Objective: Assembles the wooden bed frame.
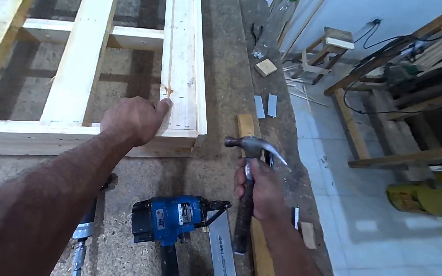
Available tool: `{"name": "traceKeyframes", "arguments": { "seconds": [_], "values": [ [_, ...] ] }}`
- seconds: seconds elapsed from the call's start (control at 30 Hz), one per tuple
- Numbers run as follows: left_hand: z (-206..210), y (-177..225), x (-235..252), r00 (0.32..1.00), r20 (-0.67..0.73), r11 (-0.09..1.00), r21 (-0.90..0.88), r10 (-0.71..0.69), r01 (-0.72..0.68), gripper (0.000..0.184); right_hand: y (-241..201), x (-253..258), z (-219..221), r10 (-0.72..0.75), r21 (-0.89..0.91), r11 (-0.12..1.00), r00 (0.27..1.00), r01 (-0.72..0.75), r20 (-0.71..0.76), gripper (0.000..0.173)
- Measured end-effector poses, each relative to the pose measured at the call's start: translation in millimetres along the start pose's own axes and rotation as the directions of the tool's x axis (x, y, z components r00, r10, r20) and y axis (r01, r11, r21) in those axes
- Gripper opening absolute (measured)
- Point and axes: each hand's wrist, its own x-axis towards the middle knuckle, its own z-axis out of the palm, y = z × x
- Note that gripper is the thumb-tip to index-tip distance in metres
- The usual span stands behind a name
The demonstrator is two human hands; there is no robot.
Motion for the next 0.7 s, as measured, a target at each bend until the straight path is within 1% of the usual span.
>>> {"name": "traceKeyframes", "arguments": {
  "seconds": [0.03, 0.07, 0.1, 0.17, 0.23, 0.27, 0.37, 0.43, 0.5, 0.53, 0.57, 0.6, 0.63, 0.67, 0.7],
  "values": [
    [-0.2, 0.3, 0.4, 1.0, 0.0, 1.0, 0.0, -0.001, 0.001, 0.088, 4.5, 0.8, 7.5, 0.057, 0.237, 0.971, 0.997, -0.045, -0.046, 0.044],
    [0.2, 0.0, 1.1, 1.0, -0.002, 1.0, 0.004, 0.0, 0.0, 0.088, 8.8, 2.8, 13.7, 0.115, 0.394, 0.915, 0.992, -0.086, -0.05, 0.049],
    [0.8, -0.6, 2.0, 1.0, -0.002, 1.0, 0.009, 0.003, -0.003, 0.089, 12.8, 5.3, 19.2, 0.166, 0.482, 0.866, 0.986, -0.135, -0.023, 0.053],
    [1.7, -0.8, 1.7, 1.0, -0.008, 1.0, 0.012, 0.011, -0.011, 0.089, 21.7, 10.1, 28.1, 0.246, 0.535, 0.807, 0.966, -0.252, 0.086, 0.055],
    [1.8, -0.9, 1.2, 1.0, -0.013, 1.0, 0.012, 0.016, -0.016, 0.089, 30.2, 14.5, 29.0, 0.259, 0.505, 0.788, 0.933, -0.353, 0.249, 0.055],
    [1.7, -1.1, 1.3, 1.0, -0.015, 1.0, 0.016, 0.015, -0.015, 0.089, 32.7, 15.6, 28.9, 0.254, 0.506, 0.781, 0.926, -0.367, 0.279, 0.055],
    [1.2, -1.3, 1.6, 1.0, -0.015, 1.0, 0.02, 0.016, -0.016, 0.09, 34.6, 15.8, 28.3, 0.256, 0.525, 0.775, 0.934, -0.352, 0.249, 0.054],
    [1.8, -0.9, 1.6, 1.0, -0.018, 0.999, 0.029, 0.025, -0.024, 0.09, 32.3, 15.0, 25.3, 0.26, 0.42, 0.834, 0.927, -0.356, 0.27, 0.051],
    [1.6, -0.5, 0.7, 1.0, -0.017, 0.999, 0.024, 0.024, -0.024, 0.09, 28.0, 12.8, 21.7, 0.242, 0.25, 0.921, 0.941, -0.299, 0.237, 0.05],
    [2.1, -1.4, 0.7, 1.0, -0.019, 1.0, 0.021, 0.022, -0.021, 0.091, 26.5, 11.1, 18.7, 0.199, 0.103, 0.969, 0.959, -0.223, 0.203, 0.049],
    [2.6, -2.2, 1.5, 0.999, -0.023, 1.0, 0.019, 0.024, -0.023, 0.091, 26.2, 9.8, 13.8, 0.129, -0.086, 0.99, 0.973, -0.114, 0.19, 0.048],
    [3.0, -2.5, 2.1, 0.999, -0.027, 1.0, 0.018, 0.023, -0.022, 0.091, 26.4, 9.3, 7.3, 0.056, -0.294, 0.956, 0.975, 0.01, 0.214, 0.043],
    [3.5, -2.9, 2.7, 0.999, -0.03, 1.0, 0.017, 0.02, -0.019, 0.091, 25.2, 9.6, 0.2, 0.016, -0.52, 0.844, 0.963, 0.131, 0.268, 0.039],
    [3.3, -2.6, 2.8, 0.999, -0.029, 1.0, 0.013, 0.015, -0.015, 0.091, 22.5, 11.1, -5.1, 0.009, -0.703, 0.665, 0.939, 0.251, 0.343, 0.034],
    [3.0, -2.2, 2.3, 1.0, -0.021, 1.0, 0.01, 0.011, -0.011, 0.091, 17.9, 13.3, -6.6, 0.027, -0.799, 0.475, 0.902, 0.368, 0.432, 0.031]
  ]
}}
